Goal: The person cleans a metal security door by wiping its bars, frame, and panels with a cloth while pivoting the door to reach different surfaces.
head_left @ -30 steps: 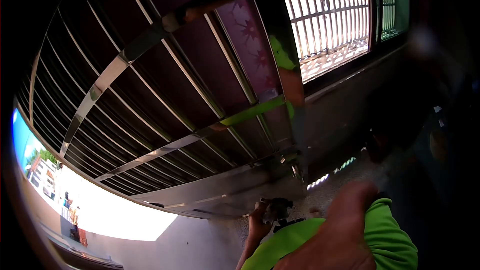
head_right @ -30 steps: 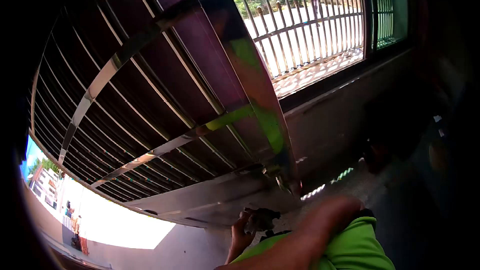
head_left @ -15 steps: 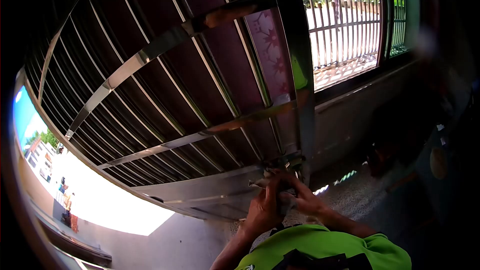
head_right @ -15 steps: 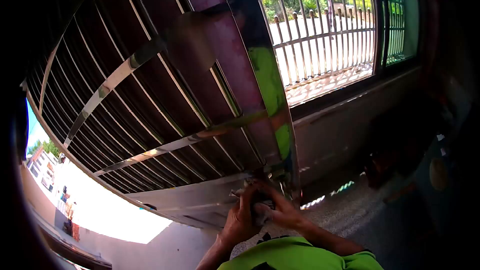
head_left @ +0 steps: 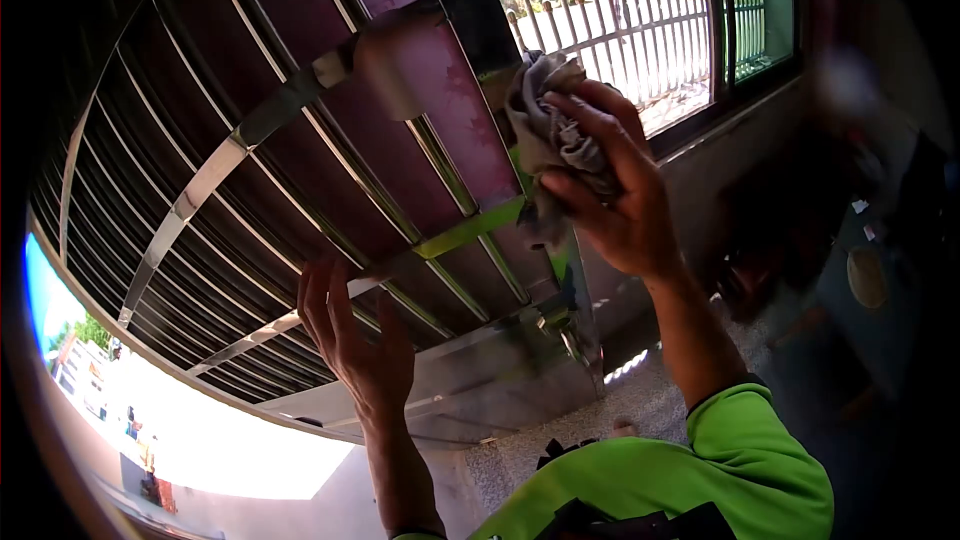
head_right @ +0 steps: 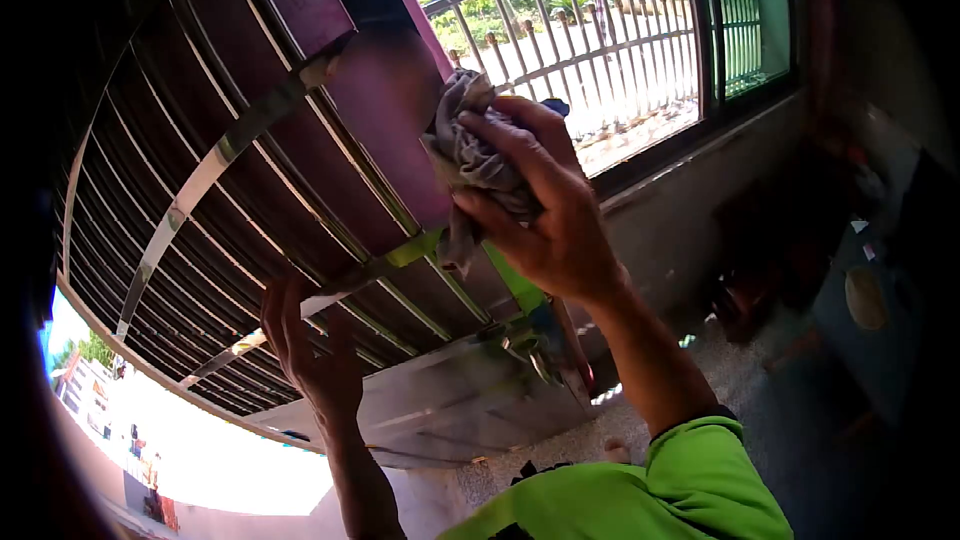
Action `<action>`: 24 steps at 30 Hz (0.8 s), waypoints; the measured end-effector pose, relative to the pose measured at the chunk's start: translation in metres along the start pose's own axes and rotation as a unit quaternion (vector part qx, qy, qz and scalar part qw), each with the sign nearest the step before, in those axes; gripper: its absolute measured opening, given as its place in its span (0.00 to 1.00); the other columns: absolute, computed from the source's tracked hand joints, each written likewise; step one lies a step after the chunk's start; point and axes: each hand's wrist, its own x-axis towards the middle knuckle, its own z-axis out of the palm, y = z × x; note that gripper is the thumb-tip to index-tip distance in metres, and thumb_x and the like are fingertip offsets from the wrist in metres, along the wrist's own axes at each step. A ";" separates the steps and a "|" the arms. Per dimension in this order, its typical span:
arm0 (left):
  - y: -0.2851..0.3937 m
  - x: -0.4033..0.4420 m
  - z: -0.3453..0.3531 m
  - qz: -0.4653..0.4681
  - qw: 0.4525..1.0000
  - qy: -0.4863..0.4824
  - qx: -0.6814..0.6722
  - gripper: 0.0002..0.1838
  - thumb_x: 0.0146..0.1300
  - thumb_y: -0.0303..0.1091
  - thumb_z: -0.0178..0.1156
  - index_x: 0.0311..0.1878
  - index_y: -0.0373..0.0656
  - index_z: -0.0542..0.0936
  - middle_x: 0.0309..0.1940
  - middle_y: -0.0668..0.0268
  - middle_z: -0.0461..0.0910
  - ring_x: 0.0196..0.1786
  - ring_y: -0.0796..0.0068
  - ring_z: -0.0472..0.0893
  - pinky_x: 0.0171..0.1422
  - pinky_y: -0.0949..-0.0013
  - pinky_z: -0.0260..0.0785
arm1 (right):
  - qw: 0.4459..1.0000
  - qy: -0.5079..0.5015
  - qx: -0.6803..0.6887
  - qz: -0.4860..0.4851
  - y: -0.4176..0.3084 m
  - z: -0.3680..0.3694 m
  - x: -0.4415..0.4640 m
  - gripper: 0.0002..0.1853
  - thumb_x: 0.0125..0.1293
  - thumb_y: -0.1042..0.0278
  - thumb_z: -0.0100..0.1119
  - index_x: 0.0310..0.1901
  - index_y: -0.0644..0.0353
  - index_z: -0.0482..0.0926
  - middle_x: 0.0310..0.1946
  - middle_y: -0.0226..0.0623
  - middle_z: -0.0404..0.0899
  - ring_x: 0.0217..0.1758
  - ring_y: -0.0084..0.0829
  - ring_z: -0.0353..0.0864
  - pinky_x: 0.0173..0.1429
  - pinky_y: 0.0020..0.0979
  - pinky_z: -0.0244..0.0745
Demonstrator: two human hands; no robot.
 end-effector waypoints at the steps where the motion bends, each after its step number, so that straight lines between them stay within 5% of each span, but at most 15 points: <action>1: -0.001 -0.002 0.007 -0.004 1.000 -0.019 0.009 0.35 0.56 0.28 0.68 0.69 0.38 0.71 0.62 0.52 0.74 0.70 0.49 0.69 0.78 0.45 0.55 | 0.999 -0.006 -0.043 -0.010 0.011 0.014 -0.011 0.28 0.60 0.72 0.69 0.63 0.57 0.75 0.61 0.48 0.71 0.64 0.47 0.71 0.65 0.42 0.69; 8: 0.002 -0.011 0.029 -0.010 0.999 -0.004 0.049 0.37 0.57 0.34 0.68 0.71 0.39 0.68 0.61 0.51 0.72 0.67 0.48 0.69 0.77 0.43 0.54 | 0.979 -0.030 -0.176 0.093 0.040 0.025 -0.163 0.31 0.53 0.76 0.68 0.62 0.58 0.74 0.59 0.47 0.71 0.60 0.52 0.68 0.65 0.48 0.66; 13: 0.007 -0.013 0.035 -0.027 0.999 -0.002 0.045 0.38 0.56 0.31 0.67 0.71 0.39 0.67 0.63 0.50 0.71 0.69 0.43 0.67 0.75 0.45 0.55 | 0.981 0.024 -0.008 0.193 0.057 0.013 -0.164 0.27 0.59 0.80 0.65 0.61 0.61 0.74 0.51 0.41 0.76 0.54 0.36 0.77 0.61 0.34 0.71; 15: 0.009 -0.013 0.037 -0.045 0.998 0.015 0.039 0.38 0.55 0.31 0.69 0.70 0.38 0.68 0.62 0.50 0.72 0.68 0.45 0.68 0.77 0.44 0.55 | 0.990 0.033 0.029 0.134 0.052 0.010 -0.113 0.26 0.61 0.81 0.64 0.62 0.63 0.74 0.48 0.39 0.77 0.50 0.29 0.78 0.58 0.28 0.71; 17: 0.008 -0.015 0.039 -0.049 0.998 0.020 0.019 0.38 0.55 0.30 0.69 0.70 0.38 0.68 0.62 0.51 0.72 0.68 0.45 0.68 0.77 0.44 0.55 | 0.988 -0.002 0.104 0.114 0.040 0.004 -0.066 0.30 0.57 0.78 0.66 0.64 0.60 0.74 0.51 0.45 0.76 0.51 0.49 0.77 0.58 0.40 0.73; 21: 0.005 -0.018 0.037 -0.058 0.998 0.025 0.000 0.36 0.56 0.26 0.67 0.71 0.38 0.68 0.66 0.52 0.71 0.71 0.49 0.67 0.78 0.48 0.55 | 0.999 -0.037 -0.016 0.009 0.040 0.015 -0.045 0.35 0.56 0.76 0.68 0.68 0.59 0.71 0.55 0.48 0.73 0.58 0.52 0.71 0.62 0.46 0.69; 24: 0.009 -0.019 0.035 -0.084 0.996 0.030 -0.020 0.34 0.60 0.24 0.65 0.71 0.38 0.68 0.67 0.54 0.71 0.71 0.54 0.68 0.77 0.52 0.56 | 0.998 -0.007 -0.003 0.058 0.053 0.018 -0.101 0.35 0.59 0.75 0.67 0.69 0.59 0.69 0.56 0.49 0.72 0.55 0.50 0.74 0.61 0.42 0.71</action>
